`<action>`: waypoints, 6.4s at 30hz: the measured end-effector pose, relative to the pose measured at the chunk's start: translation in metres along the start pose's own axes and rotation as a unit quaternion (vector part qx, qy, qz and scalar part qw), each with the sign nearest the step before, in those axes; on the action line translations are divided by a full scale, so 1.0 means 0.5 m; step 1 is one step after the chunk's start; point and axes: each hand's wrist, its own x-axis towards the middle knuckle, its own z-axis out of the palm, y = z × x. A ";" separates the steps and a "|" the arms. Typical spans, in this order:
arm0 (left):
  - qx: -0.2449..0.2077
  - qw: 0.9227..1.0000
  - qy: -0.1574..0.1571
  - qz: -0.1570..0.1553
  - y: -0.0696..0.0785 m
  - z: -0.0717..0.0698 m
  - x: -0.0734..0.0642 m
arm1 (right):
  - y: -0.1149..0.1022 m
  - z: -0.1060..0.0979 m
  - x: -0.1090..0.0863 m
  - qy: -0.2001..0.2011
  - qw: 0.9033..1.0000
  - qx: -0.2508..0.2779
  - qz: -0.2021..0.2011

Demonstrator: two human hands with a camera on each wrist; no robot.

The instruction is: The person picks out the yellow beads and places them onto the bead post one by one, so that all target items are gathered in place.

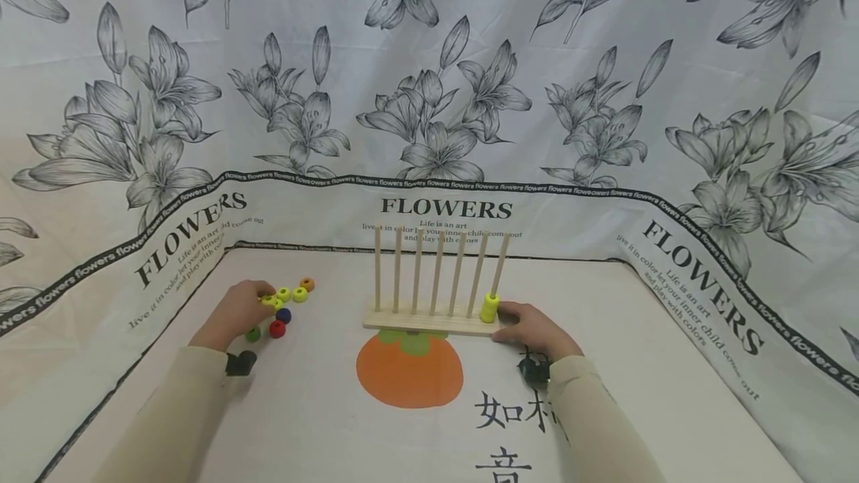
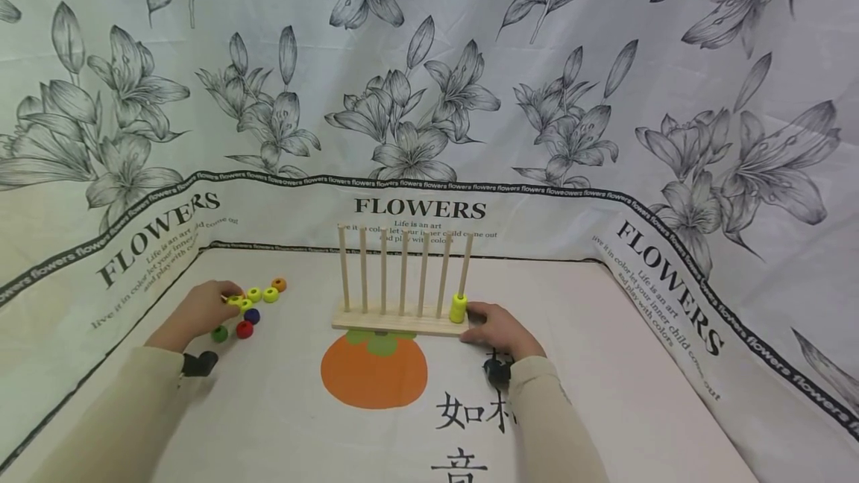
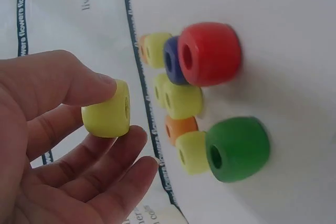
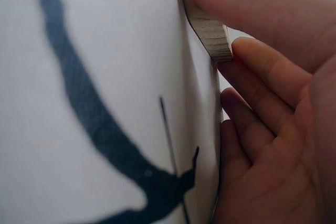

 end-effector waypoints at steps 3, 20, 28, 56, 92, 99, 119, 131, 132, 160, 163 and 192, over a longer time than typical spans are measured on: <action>-0.004 1.000 -0.001 0.001 0.011 -0.002 0.002 | -0.002 0.001 -0.002 0.000 1.000 0.004 0.005; -0.027 0.997 0.029 0.061 0.088 -0.018 -0.011 | -0.002 0.001 -0.001 0.007 1.000 0.004 -0.001; -0.042 0.994 0.045 0.085 0.123 -0.019 -0.010 | -0.001 0.001 -0.001 0.007 1.000 0.001 0.005; -0.104 0.982 0.069 0.144 0.281 -0.021 -0.033 | 0.002 0.002 0.001 0.006 1.000 0.001 -0.001; -0.128 0.960 0.044 0.243 0.446 -0.022 -0.040 | 0.001 0.003 0.006 0.008 1.000 -0.002 0.008; -0.133 0.955 0.032 0.263 0.477 -0.021 -0.039 | -0.002 0.003 0.004 0.008 1.000 -0.002 0.009; -0.112 0.954 0.016 0.276 0.566 0.004 -0.034 | 0.004 0.003 0.006 0.006 1.000 0.010 0.008; -0.075 0.946 0.028 0.314 0.610 0.029 -0.019 | 0.000 0.000 0.003 0.004 1.000 0.006 0.014; -0.071 0.945 0.031 0.317 0.614 0.031 -0.018 | -0.001 0.000 0.003 0.004 1.000 0.005 0.013; -0.124 0.932 0.032 0.338 0.680 0.093 0.008 | 0.005 0.000 0.003 0.001 1.000 0.015 0.009; -0.124 0.932 0.031 0.340 0.688 0.098 0.009 | 0.006 0.001 0.002 0.001 1.000 0.017 0.009; -0.098 0.937 0.016 0.334 0.725 0.123 0.023 | -0.001 0.000 -0.003 0.011 1.000 -0.009 -0.008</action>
